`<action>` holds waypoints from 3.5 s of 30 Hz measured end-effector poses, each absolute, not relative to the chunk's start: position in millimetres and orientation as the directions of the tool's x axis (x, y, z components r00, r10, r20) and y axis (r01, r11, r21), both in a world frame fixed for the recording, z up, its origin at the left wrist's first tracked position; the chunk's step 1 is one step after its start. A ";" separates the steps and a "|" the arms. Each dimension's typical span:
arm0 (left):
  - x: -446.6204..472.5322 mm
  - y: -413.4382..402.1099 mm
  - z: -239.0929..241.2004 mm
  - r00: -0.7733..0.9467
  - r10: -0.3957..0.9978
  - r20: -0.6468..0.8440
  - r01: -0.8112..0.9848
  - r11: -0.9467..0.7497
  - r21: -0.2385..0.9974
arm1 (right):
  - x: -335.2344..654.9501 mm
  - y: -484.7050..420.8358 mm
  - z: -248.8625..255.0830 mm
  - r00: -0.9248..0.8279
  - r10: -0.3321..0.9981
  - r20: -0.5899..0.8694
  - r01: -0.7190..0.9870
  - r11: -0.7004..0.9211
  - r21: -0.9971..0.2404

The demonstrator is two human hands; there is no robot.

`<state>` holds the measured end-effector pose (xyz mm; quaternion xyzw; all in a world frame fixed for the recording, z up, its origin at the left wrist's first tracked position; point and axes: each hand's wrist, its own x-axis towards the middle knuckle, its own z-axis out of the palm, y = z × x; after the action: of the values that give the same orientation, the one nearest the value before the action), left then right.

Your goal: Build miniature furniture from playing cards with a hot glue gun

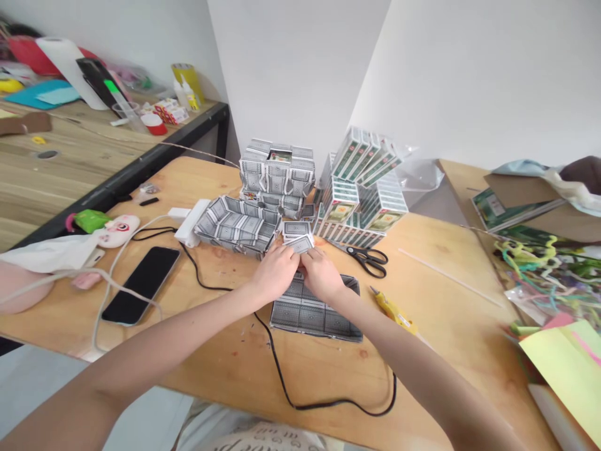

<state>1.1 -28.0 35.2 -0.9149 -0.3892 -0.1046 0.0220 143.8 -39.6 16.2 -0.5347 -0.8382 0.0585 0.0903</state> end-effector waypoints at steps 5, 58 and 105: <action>2.5 -25.8 32.4 0.680 0.714 0.169 0.712 -0.697 0.080 | 143.6 -39.3 15.0 -0.418 0.904 0.086 0.882 0.427 -0.201; -42.8 -32.2 102.7 0.819 0.570 0.063 0.500 -0.764 0.409 | 162.0 -114.7 107.9 -0.182 0.982 0.045 0.863 0.181 -0.472; -39.5 -67.7 52.1 0.305 0.933 -0.191 0.021 0.194 0.981 | 173.2 -113.1 30.0 0.006 0.992 -0.128 -0.297 -0.120 -0.947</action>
<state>-39.5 -67.7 52.1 -0.5176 -0.4608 -0.3679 -0.6200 173.2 -113.1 30.0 -0.4562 -0.3806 0.5934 0.5431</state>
